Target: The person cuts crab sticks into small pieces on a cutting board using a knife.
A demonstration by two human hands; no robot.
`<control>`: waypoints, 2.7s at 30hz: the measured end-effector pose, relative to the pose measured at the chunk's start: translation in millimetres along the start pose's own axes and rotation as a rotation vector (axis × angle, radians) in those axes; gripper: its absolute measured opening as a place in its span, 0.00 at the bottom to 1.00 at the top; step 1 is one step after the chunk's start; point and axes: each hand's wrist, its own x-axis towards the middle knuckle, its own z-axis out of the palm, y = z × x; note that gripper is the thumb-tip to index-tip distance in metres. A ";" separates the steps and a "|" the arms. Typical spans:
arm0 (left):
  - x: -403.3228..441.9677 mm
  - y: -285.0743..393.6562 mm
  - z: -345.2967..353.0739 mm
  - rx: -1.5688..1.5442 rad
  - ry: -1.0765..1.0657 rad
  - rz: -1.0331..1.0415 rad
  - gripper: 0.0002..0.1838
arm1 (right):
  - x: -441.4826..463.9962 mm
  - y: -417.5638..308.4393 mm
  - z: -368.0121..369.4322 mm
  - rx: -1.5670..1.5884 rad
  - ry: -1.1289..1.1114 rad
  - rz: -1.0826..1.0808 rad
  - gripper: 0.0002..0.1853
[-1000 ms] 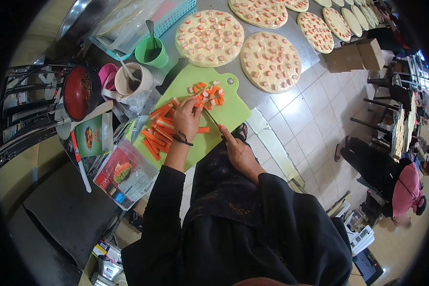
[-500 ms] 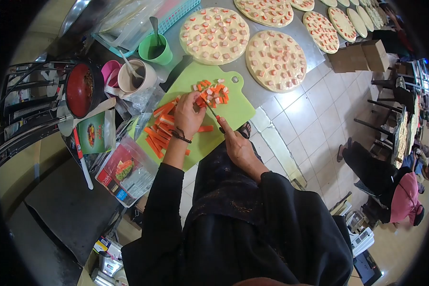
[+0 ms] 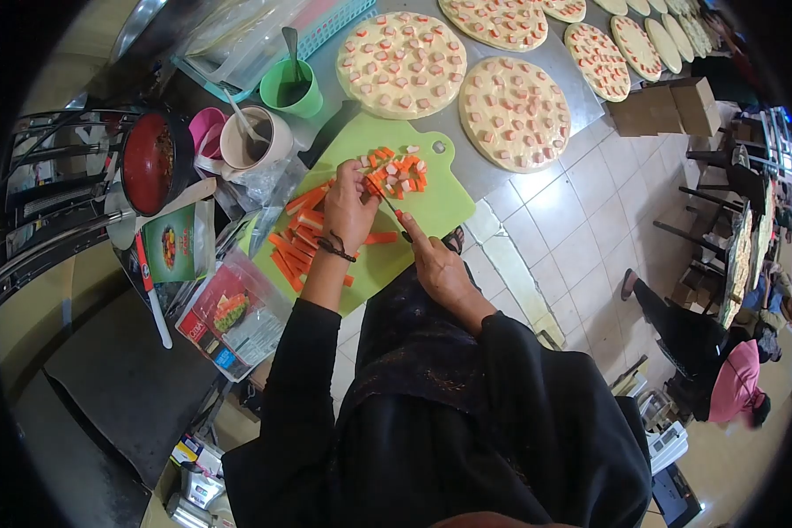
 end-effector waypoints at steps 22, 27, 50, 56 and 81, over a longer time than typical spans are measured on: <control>-7.4 -0.1 4.9 -0.029 0.020 0.007 0.25 | -1.4 3.5 15.2 0.056 0.035 -0.032 0.32; -10.5 -5.2 8.1 -0.021 0.064 0.050 0.23 | -30.0 13.8 -2.4 0.056 -0.097 0.087 0.31; -45.4 19.8 15.5 0.454 0.244 -0.019 0.06 | -17.9 30.6 -25.0 0.024 -0.084 -0.062 0.33; -53.8 19.4 17.8 0.557 0.285 0.076 0.10 | -18.6 34.9 -27.3 0.005 -0.004 -0.207 0.32; -49.9 17.2 -0.4 0.341 0.505 -0.209 0.14 | -8.2 40.9 -12.8 0.232 -0.121 -0.299 0.31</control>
